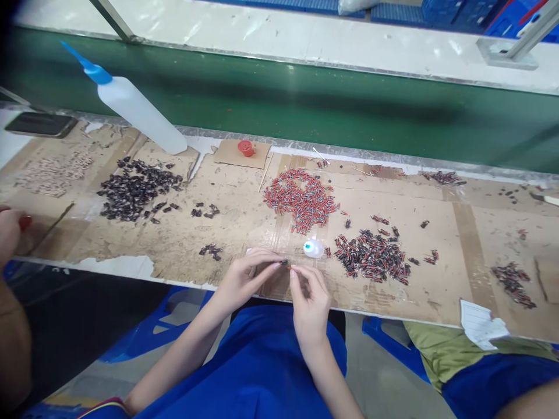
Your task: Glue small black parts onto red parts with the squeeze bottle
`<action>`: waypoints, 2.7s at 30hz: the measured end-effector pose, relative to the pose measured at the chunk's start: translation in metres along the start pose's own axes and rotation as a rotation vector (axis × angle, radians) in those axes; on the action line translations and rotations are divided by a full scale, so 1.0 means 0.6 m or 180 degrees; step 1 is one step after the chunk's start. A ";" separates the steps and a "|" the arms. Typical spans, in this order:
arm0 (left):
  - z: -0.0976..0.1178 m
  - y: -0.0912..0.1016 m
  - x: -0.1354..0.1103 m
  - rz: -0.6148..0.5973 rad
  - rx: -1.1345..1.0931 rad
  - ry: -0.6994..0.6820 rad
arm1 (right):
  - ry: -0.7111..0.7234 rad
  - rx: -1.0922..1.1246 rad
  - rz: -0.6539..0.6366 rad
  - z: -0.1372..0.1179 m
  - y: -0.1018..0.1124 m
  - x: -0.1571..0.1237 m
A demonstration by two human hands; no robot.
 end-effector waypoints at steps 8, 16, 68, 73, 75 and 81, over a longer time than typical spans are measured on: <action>0.018 -0.003 -0.007 -0.0083 0.0159 -0.0233 | -0.0137 0.0132 0.0072 0.004 0.001 -0.003; 0.019 -0.011 -0.015 -0.0099 -0.0134 0.0056 | -0.0241 0.0127 0.0283 0.006 0.004 -0.010; -0.060 0.162 -0.029 0.1274 0.2390 0.0322 | 0.2019 -0.2560 -0.0442 -0.018 0.052 0.097; -0.072 0.160 -0.020 0.1198 0.2641 0.0382 | 0.1862 -0.2194 -0.0452 -0.017 0.043 0.101; -0.065 0.158 -0.014 0.1203 0.2411 0.0230 | 0.1630 -0.1698 -0.0421 -0.014 0.047 0.098; -0.027 0.080 0.013 0.0638 0.0688 -0.0257 | 0.0758 -0.0473 0.0155 0.015 0.076 0.081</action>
Point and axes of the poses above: each hand's wrist, its own x-axis towards the middle knuckle, its own y-axis out of the back of the hand, z = x × y, the point moved 6 cm from there along x, towards the middle knuckle, and after that the axes turned 10 degrees about y, right-handed, at the moved point
